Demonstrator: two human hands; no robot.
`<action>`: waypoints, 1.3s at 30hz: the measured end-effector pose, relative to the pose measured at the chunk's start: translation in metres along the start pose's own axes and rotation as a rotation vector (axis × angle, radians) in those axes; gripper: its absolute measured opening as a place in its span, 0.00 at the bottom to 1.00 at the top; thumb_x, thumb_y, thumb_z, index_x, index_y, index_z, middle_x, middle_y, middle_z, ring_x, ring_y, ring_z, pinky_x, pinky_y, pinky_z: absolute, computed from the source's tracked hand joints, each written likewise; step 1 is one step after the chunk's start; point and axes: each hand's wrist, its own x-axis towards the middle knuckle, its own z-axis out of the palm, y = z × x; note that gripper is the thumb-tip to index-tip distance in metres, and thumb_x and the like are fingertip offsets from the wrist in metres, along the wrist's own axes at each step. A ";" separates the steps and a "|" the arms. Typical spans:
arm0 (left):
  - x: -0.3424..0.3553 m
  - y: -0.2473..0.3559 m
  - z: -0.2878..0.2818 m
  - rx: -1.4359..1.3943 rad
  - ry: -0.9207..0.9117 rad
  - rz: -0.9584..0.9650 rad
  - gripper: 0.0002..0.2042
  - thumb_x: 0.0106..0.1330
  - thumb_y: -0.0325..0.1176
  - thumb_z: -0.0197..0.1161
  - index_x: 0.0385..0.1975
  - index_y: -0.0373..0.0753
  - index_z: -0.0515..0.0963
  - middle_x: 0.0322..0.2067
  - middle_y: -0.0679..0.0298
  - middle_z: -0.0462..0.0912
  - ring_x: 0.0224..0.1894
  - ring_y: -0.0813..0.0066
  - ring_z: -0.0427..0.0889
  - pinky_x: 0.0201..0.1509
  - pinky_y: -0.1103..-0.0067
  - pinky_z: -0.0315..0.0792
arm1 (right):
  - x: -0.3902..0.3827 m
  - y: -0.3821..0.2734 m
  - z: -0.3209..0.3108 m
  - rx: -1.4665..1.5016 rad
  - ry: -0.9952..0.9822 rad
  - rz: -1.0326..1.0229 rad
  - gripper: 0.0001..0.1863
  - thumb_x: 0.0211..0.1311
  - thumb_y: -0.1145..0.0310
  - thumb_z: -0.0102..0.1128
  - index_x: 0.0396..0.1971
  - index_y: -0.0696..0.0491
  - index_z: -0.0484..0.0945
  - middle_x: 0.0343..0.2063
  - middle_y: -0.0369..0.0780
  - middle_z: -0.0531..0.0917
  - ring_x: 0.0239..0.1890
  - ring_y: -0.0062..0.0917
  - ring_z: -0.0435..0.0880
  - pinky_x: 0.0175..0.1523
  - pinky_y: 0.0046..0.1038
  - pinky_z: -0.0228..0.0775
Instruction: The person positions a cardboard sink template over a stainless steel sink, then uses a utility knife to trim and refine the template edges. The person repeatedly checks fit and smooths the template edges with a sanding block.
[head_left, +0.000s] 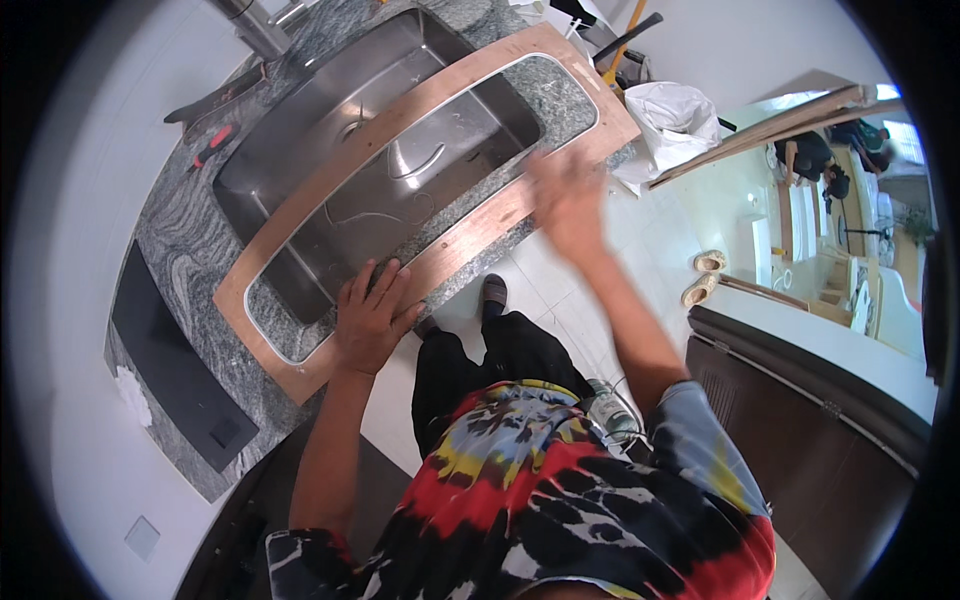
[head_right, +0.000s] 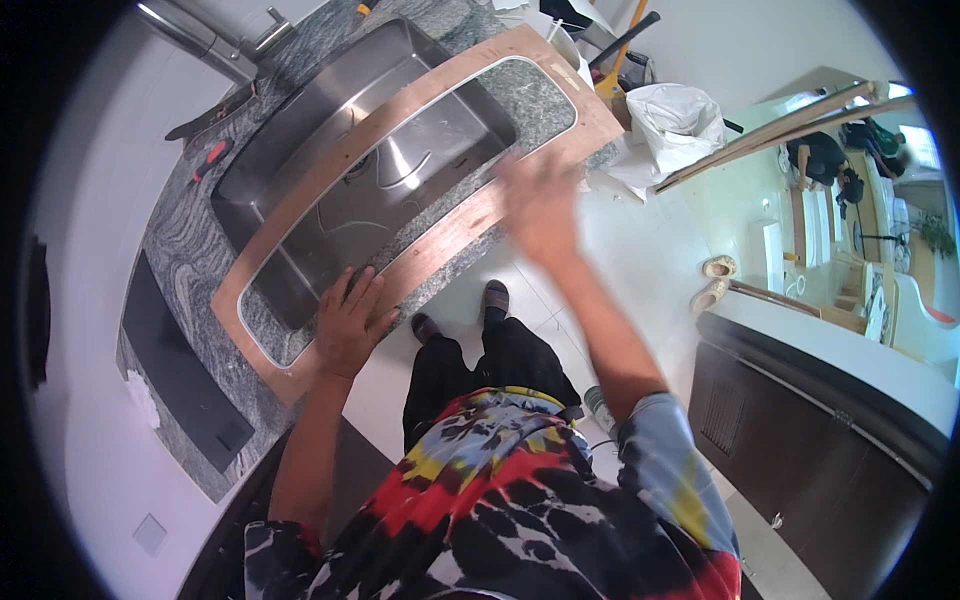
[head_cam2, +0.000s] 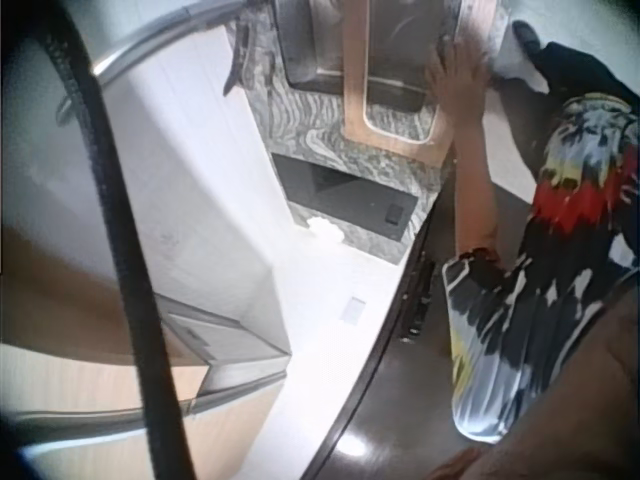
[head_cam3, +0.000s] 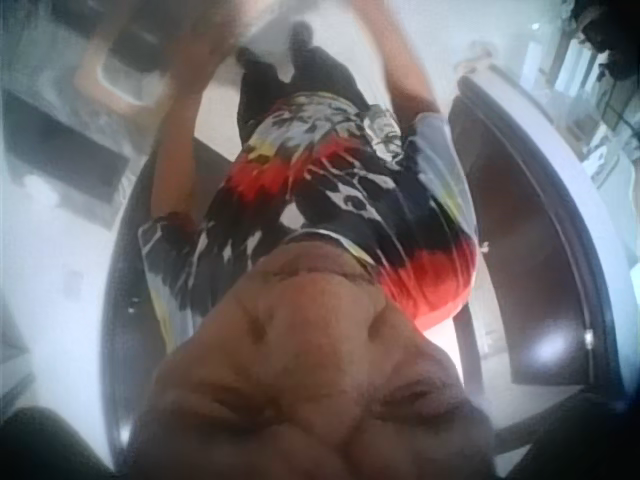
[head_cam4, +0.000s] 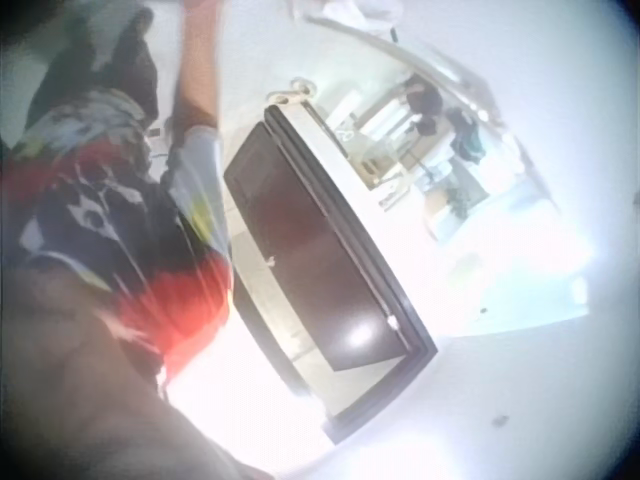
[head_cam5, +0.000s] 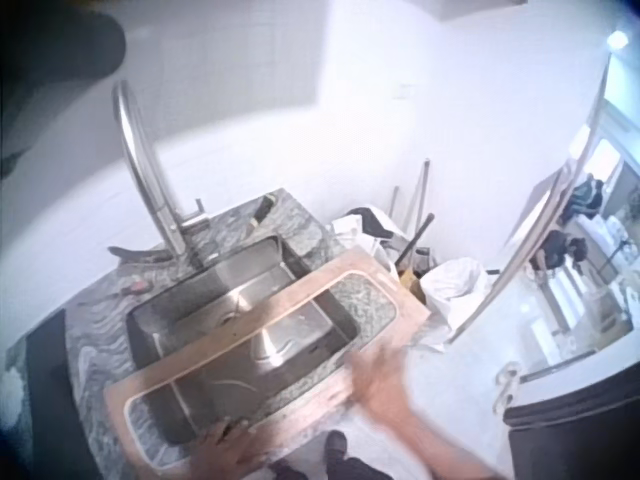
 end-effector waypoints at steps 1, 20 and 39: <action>0.001 -0.001 -0.003 0.002 -0.006 0.006 0.28 0.66 0.51 0.69 0.61 0.42 0.81 0.65 0.61 0.79 0.70 0.52 0.70 0.69 0.56 0.64 | 0.015 0.041 -0.003 -0.078 0.071 0.108 0.21 0.73 0.64 0.56 0.64 0.45 0.77 0.63 0.39 0.81 0.66 0.56 0.72 0.66 0.65 0.59; -0.024 0.013 0.005 0.069 0.054 0.030 0.27 0.64 0.45 0.73 0.61 0.42 0.80 0.65 0.62 0.79 0.68 0.56 0.71 0.70 0.57 0.63 | -0.028 0.052 -0.057 0.252 0.207 -0.267 0.30 0.50 0.85 0.62 0.55 0.49 0.83 0.57 0.42 0.84 0.64 0.38 0.79 0.72 0.49 0.63; -0.047 0.014 -0.002 0.040 0.131 0.041 0.23 0.56 0.42 0.77 0.53 0.45 0.86 0.59 0.70 0.83 0.46 0.66 0.75 0.54 0.69 0.69 | -0.108 -0.120 -0.009 0.463 -0.059 -0.212 0.24 0.67 0.72 0.55 0.64 0.50 0.78 0.67 0.41 0.78 0.75 0.41 0.67 0.80 0.59 0.45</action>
